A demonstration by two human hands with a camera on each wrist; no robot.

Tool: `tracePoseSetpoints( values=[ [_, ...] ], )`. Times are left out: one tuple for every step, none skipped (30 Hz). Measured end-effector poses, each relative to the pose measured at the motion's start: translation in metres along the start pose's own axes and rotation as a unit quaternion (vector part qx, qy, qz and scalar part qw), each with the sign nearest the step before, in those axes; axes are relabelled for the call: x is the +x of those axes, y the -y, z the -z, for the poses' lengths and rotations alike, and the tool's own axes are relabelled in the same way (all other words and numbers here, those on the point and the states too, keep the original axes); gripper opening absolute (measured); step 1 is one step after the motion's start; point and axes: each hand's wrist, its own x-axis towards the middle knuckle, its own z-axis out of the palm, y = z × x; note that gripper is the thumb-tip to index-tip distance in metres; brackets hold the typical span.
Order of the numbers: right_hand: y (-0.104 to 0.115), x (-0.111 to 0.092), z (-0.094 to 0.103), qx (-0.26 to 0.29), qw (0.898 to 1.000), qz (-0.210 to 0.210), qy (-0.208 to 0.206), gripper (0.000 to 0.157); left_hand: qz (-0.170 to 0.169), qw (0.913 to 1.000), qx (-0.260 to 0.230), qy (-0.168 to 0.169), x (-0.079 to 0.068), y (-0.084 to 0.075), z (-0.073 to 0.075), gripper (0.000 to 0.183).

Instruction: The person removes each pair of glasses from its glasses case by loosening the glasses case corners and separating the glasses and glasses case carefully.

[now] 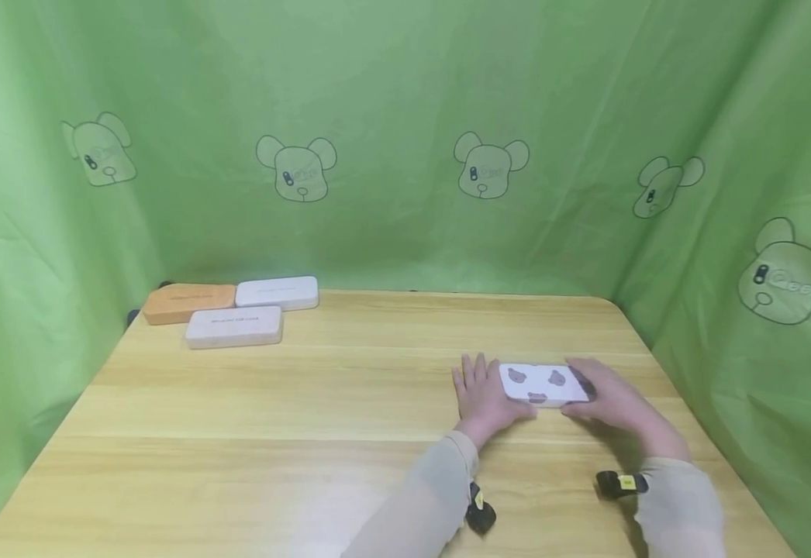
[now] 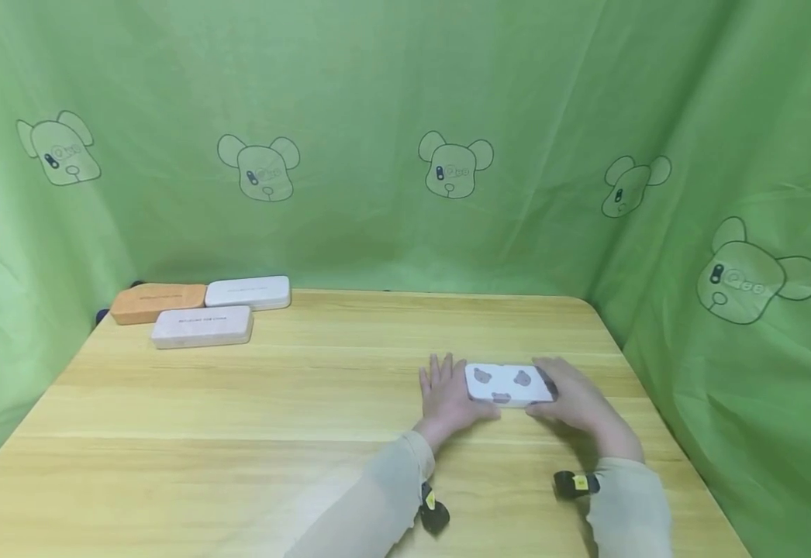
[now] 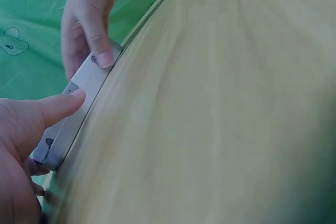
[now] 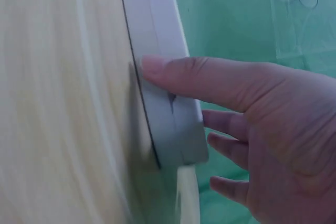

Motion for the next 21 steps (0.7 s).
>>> tracePoseSetpoints(
  values=[
    [0.003, 0.001, 0.0, -0.005, 1.0, 0.003, -0.002, 0.089, 0.0, 1.0, 0.004, -0.003, 0.0, 0.0, -0.001, 0.106],
    [0.006, 0.002, 0.001, -0.008, 1.0, 0.005, -0.002, 0.089, -0.001, 0.9999, 0.006, -0.009, 0.001, 0.0, -0.003, 0.105],
    [0.01, 0.003, 0.0, -0.01, 1.0, 0.006, -0.002, 0.089, -0.001, 0.9999, 0.008, -0.011, 0.001, 0.0, -0.004, 0.103],
    [0.013, 0.004, 0.0, -0.011, 1.0, 0.006, -0.001, 0.088, -0.002, 0.9998, 0.01, -0.015, 0.001, -0.001, -0.005, 0.101],
    [0.016, 0.005, -0.001, -0.014, 1.0, 0.007, 0.0, 0.087, -0.003, 0.9998, 0.013, -0.015, 0.001, 0.0, -0.006, 0.099],
    [0.018, 0.005, -0.002, -0.015, 1.0, 0.009, 0.002, 0.085, -0.002, 0.9998, 0.014, -0.016, 0.0, 0.0, -0.007, 0.097],
    [0.02, 0.007, -0.003, -0.014, 1.0, 0.014, 0.002, 0.083, -0.002, 0.9997, 0.013, -0.019, 0.0, 0.0, -0.007, 0.095],
    [0.022, 0.007, -0.004, -0.012, 1.0, 0.015, 0.002, 0.081, -0.001, 0.9997, 0.011, -0.021, 0.0, 0.0, -0.007, 0.093],
    [0.024, 0.008, -0.005, -0.01, 1.0, 0.015, 0.002, 0.078, 0.0, 0.9997, 0.011, -0.02, 0.0, 0.001, -0.007, 0.091],
    [0.025, 0.009, -0.006, -0.007, 1.0, 0.015, 0.002, 0.076, 0.001, 0.9997, 0.009, -0.021, -0.001, 0.001, -0.006, 0.089],
    [0.025, 0.009, -0.007, -0.006, 1.0, 0.015, 0.003, 0.075, 0.002, 0.9997, 0.007, -0.021, 0.0, 0.001, -0.006, 0.088],
    [0.025, 0.009, -0.008, -0.002, 1.0, 0.014, 0.005, 0.074, 0.003, 0.9998, 0.005, -0.021, 0.0, 0.001, -0.006, 0.087],
    [0.026, 0.009, -0.009, 0.001, 1.0, 0.012, 0.005, 0.073, 0.004, 0.9998, 0.004, -0.02, 0.0, 0.002, -0.006, 0.086],
    [0.026, 0.009, -0.009, 0.003, 1.0, 0.008, 0.007, 0.073, 0.004, 0.9998, 0.002, -0.019, 0.0, 0.002, -0.005, 0.085],
    [0.026, 0.009, -0.009, 0.005, 1.0, 0.005, 0.008, 0.073, 0.004, 0.9998, 0.001, -0.02, -0.001, 0.002, -0.005, 0.085],
    [0.025, 0.009, -0.009, 0.007, 1.0, 0.005, 0.009, 0.072, 0.004, 0.9998, -0.001, -0.019, -0.001, 0.002, -0.005, 0.084],
    [0.025, 0.009, -0.009, 0.008, 1.0, 0.005, 0.009, 0.072, 0.003, 0.9998, -0.003, -0.019, -0.001, 0.001, -0.005, 0.084],
    [0.025, 0.009, -0.009, 0.008, 1.0, 0.005, 0.009, 0.072, 0.004, 0.9998, -0.003, -0.018, -0.001, 0.001, -0.005, 0.084],
    [0.025, 0.009, -0.009, 0.009, 1.0, 0.007, 0.008, 0.072, 0.004, 0.9998, -0.004, -0.018, -0.001, 0.001, -0.004, 0.084],
    [0.024, 0.009, -0.01, 0.009, 1.0, 0.01, 0.007, 0.072, 0.004, 0.9998, -0.004, -0.018, -0.001, 0.0, -0.003, 0.084],
    [0.024, 0.009, -0.01, 0.01, 1.0, 0.012, 0.006, 0.071, 0.004, 0.9998, -0.003, -0.02, -0.002, 0.0, -0.003, 0.085]
  ],
)
